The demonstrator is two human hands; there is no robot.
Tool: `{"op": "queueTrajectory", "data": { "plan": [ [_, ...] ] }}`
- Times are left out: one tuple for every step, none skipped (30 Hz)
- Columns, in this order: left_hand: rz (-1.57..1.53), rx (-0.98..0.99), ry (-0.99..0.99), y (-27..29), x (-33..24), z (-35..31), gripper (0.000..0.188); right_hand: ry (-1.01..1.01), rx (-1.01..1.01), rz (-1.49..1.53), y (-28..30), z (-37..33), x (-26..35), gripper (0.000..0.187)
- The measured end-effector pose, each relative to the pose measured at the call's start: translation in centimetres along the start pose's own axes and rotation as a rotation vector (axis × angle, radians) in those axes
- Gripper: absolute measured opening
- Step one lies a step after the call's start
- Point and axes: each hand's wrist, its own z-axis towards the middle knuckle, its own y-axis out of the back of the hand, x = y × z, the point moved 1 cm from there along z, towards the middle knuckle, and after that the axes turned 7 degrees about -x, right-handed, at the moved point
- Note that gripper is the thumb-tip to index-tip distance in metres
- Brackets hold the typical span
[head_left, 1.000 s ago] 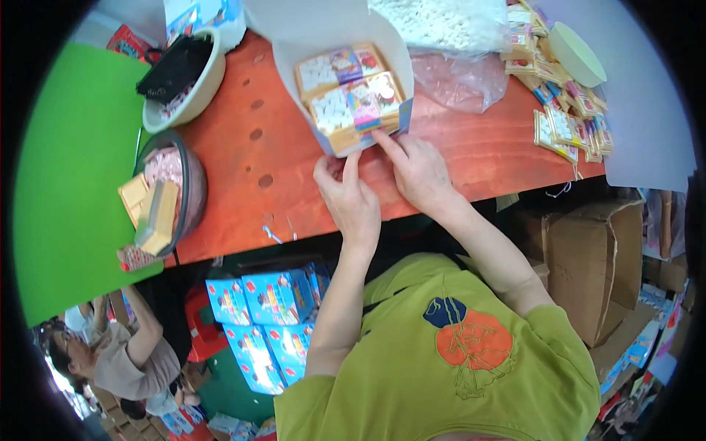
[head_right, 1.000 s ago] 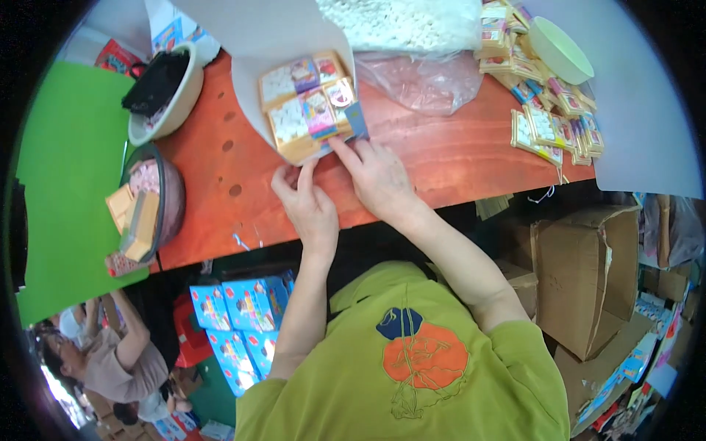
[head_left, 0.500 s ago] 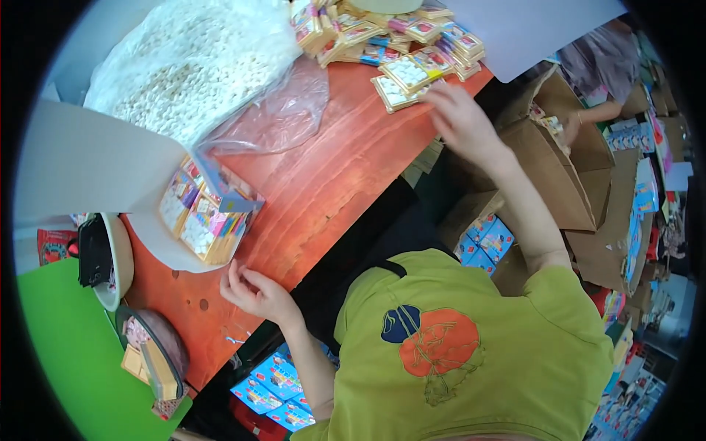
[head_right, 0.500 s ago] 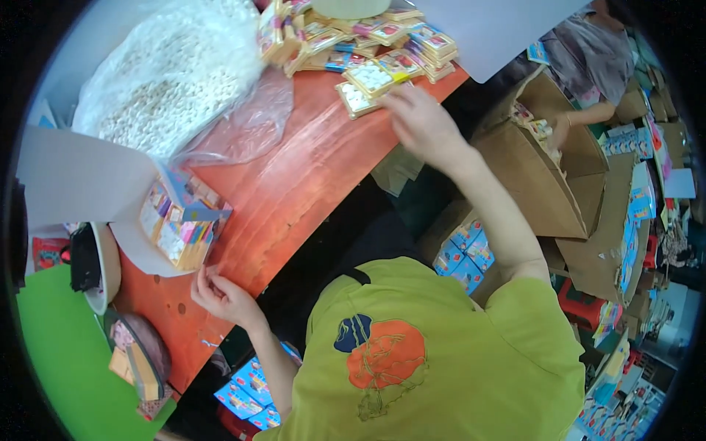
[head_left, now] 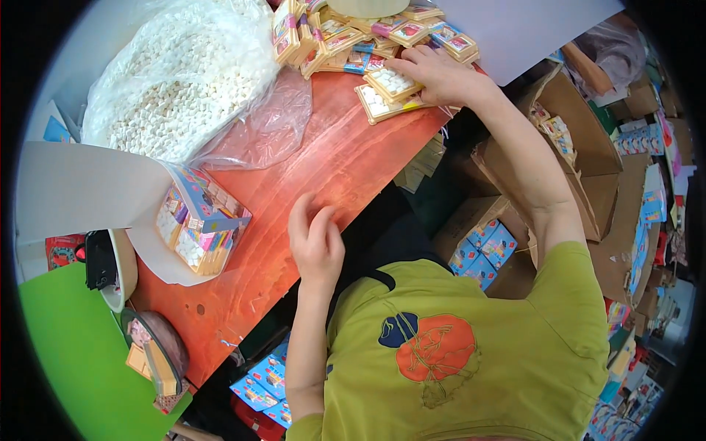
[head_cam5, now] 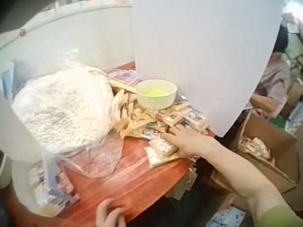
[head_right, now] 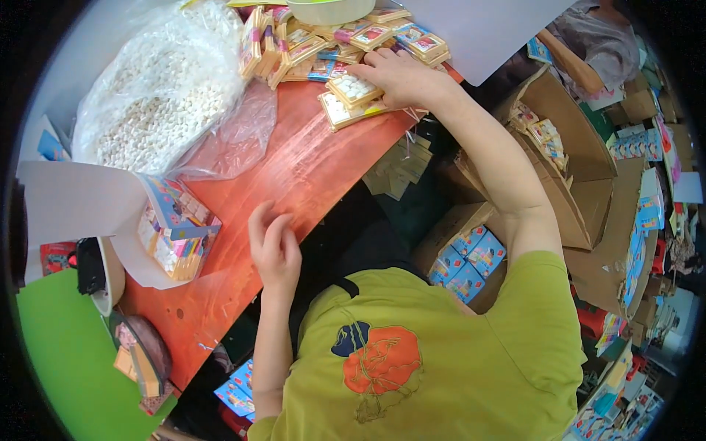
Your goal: Assemble small printed cardboard boxes, fill them with multiple small packaged items, and pack the finished boxes into a larger shipping carton.
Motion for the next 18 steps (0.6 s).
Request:
{"op": "queueTrajectory", "data": {
  "plan": [
    [-0.029, 0.052, -0.001, -0.9, -0.1, 0.4, 0.023, 0.004, 0.036, 0.025, 0.3, 0.0, -0.2, 0.083],
    [-0.059, 0.105, -0.001, -1.8, -0.2, 0.7, 0.022, 0.009, 0.040, 0.027, 0.8, 0.3, -0.2, 0.083],
    [-0.069, 0.125, -0.029, -2.5, -0.5, 1.5, 0.020, -0.071, 0.155, 0.141, 1.4, 0.7, 0.0, 0.085],
    [-0.063, 0.123, -0.022, -3.0, -0.8, 1.9, 0.020, -0.150, 0.271, 0.254, 2.0, 1.0, 0.2, 0.087],
    [-0.077, 0.143, -0.041, -3.6, -1.0, 2.3, 0.020, -0.150, 0.315, 0.233, 2.8, 0.9, 0.6, 0.089],
    [-0.090, 0.164, -0.058, -3.9, -1.2, 2.7, 0.020, -0.142, 0.318, 0.233, 2.8, 0.8, 0.9, 0.089],
    [-0.076, 0.173, -0.046, -4.1, -1.3, 3.0, 0.020, -0.130, 0.309, 0.274, 2.6, 0.5, 1.1, 0.089],
    [-0.074, 0.166, -0.039, -4.4, -1.3, 2.9, 0.020, -0.120, 0.300, 0.311, 2.5, 0.2, 1.2, 0.089],
    [-0.096, 0.168, -0.027, -4.8, -1.1, 2.9, 0.019, -0.094, 0.245, 0.333, 1.9, -0.4, 1.1, 0.091],
    [-0.118, 0.170, -0.014, -5.2, -1.1, 2.9, 0.019, -0.089, 0.249, 0.331, 1.1, -0.9, 1.2, 0.091],
    [-0.114, 0.163, -0.006, -5.4, -1.1, 3.1, 0.019, -0.080, 0.159, 0.300, 0.7, -1.3, 1.8, 0.091],
    [-0.116, 0.149, -0.001, -5.5, -1.1, 3.2, 0.018, -0.072, 0.071, 0.271, 0.5, -1.6, 2.2, 0.091],
    [-0.118, 0.135, 0.004, -5.7, -1.2, 3.4, 0.017, -0.069, 0.053, 0.291, 0.2, -1.6, 2.5, 0.089],
    [-0.114, 0.131, 0.012, -6.0, -1.2, 3.7, 0.017, -0.060, 0.058, 0.293, 0.2, -1.5, 3.2, 0.089],
    [-0.142, 0.137, 0.084, -6.4, -1.1, 4.0, 0.015, -0.087, 0.035, 0.270, 0.2, -1.4, 3.8, 0.088],
    [-0.171, 0.141, 0.156, -6.6, -0.9, 4.1, 0.014, -0.113, 0.013, 0.247, 0.2, -1.4, 4.5, 0.088],
    [-0.170, 0.137, 0.160, -6.7, -0.8, 4.3, 0.014, -0.169, -0.004, 0.177, 0.4, -1.6, 5.4, 0.086],
    [-0.168, 0.150, 0.185, -6.8, -0.7, 4.4, 0.014, -0.163, -0.003, 0.176, 0.4, -2.0, 6.1, 0.086]
  ]
}}
